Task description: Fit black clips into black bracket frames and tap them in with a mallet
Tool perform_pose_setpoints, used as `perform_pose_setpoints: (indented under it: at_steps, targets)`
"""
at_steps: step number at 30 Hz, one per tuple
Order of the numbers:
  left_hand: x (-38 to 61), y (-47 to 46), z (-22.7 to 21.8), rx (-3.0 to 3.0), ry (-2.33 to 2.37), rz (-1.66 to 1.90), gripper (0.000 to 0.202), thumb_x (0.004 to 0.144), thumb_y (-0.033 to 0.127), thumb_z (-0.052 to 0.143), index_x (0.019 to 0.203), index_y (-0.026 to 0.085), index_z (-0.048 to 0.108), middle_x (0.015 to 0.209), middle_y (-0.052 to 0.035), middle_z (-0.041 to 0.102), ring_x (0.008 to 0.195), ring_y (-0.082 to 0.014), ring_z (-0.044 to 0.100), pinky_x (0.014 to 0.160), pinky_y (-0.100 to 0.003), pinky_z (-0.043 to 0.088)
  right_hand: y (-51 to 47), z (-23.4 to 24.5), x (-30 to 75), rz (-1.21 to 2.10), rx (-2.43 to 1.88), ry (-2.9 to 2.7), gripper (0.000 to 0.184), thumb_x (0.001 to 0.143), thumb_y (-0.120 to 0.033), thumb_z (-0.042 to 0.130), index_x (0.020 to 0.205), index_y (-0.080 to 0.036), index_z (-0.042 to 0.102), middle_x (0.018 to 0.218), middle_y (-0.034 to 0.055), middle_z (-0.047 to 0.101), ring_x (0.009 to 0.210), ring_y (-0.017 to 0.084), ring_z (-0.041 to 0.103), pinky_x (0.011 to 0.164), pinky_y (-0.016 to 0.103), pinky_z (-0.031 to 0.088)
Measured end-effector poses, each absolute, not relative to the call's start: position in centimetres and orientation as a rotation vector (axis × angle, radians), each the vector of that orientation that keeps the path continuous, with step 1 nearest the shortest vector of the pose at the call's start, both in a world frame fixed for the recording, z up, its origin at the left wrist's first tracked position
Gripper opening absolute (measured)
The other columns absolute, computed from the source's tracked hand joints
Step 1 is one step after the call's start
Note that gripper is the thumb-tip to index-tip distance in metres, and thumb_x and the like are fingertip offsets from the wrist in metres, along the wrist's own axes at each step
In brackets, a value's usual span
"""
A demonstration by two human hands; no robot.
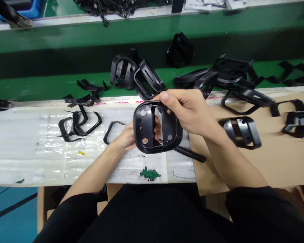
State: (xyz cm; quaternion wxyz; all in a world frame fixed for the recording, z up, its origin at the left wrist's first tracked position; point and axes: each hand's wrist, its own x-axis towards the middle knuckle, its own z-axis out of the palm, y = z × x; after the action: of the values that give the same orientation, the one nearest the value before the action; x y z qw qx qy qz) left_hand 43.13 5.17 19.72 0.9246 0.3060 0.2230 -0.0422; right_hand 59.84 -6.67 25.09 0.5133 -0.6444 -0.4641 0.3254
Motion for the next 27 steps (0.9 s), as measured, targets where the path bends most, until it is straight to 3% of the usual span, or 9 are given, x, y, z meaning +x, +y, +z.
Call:
perform_pose_setpoints:
  at_steps: [7, 13, 16, 20, 23, 27]
  targets:
    - [43.2, 4.2, 19.2, 0.428, 0.442, -0.049, 0.027, 0.104, 0.031, 0.055, 0.091, 0.013, 0.069, 0.067, -0.0014, 0.056, 0.059, -0.0146, 0.059, 0.06, -0.027, 0.056, -6.3, 23.9, 58.9, 0.606, -1.556, -1.178, 0.053, 0.107, -0.062, 0.054, 0.085, -0.02, 0.076, 0.085, 0.0019, 0.074, 0.081, 0.017, 0.066, 0.075, 0.029, 0.048]
    - [43.2, 5.3, 19.5, 0.224, 0.419, -0.069, 0.049, 0.104, 0.052, 0.054, 0.071, 0.016, 0.057, 0.056, 0.0024, 0.045, 0.045, -0.0103, 0.044, 0.046, -0.022, 0.046, -5.7, 23.3, 58.0, 0.647, -1.418, -1.242, 0.036, 0.113, -0.041, 0.052, 0.106, -0.021, 0.081, 0.105, 0.0035, 0.081, 0.1, 0.019, 0.073, 0.091, 0.029, 0.053]
    - [43.0, 6.1, 20.3, 0.215, 0.468, -0.092, 0.052, 0.105, 0.052, 0.054, 0.065, 0.018, 0.051, 0.054, 0.004, 0.04, 0.041, -0.0092, 0.038, 0.04, -0.021, 0.039, -5.8, 23.3, 58.2, 0.69, -1.345, -1.266, 0.034, 0.113, -0.038, 0.051, 0.111, -0.022, 0.082, 0.111, 0.0045, 0.08, 0.103, 0.019, 0.074, 0.095, 0.031, 0.054]
    - [42.3, 6.2, 21.2, 0.288, 0.496, -0.058, 0.047, 0.1, 0.049, 0.065, 0.067, 0.018, 0.052, 0.055, 0.0055, 0.038, 0.043, -0.0092, 0.039, 0.048, -0.023, 0.046, -5.9, 23.3, 59.0, 0.775, -1.334, -1.258, 0.037, 0.113, -0.044, 0.051, 0.114, -0.023, 0.081, 0.112, 0.0061, 0.079, 0.106, 0.022, 0.072, 0.097, 0.035, 0.053]
    - [42.1, 5.7, 21.6, 0.42, 0.434, 0.033, 0.044, 0.094, 0.046, 0.076, 0.068, 0.017, 0.056, 0.054, 0.0062, 0.041, 0.044, -0.008, 0.041, 0.056, -0.023, 0.051, -6.0, 23.4, 59.6, 0.869, -1.277, -1.289, 0.038, 0.113, -0.048, 0.048, 0.121, -0.024, 0.077, 0.12, 0.007, 0.076, 0.116, 0.024, 0.069, 0.106, 0.039, 0.05]
    - [42.4, 5.5, 21.5, 0.541, 0.401, 0.135, 0.043, 0.09, 0.046, 0.081, 0.069, 0.015, 0.059, 0.056, 0.0045, 0.047, 0.046, -0.008, 0.046, 0.056, -0.021, 0.05, -6.2, 23.4, 59.8, 0.988, -1.19, -1.367, 0.062, 0.099, -0.074, 0.058, 0.139, -0.026, 0.065, 0.139, 0.0103, 0.065, 0.132, 0.031, 0.06, 0.117, 0.046, 0.044]
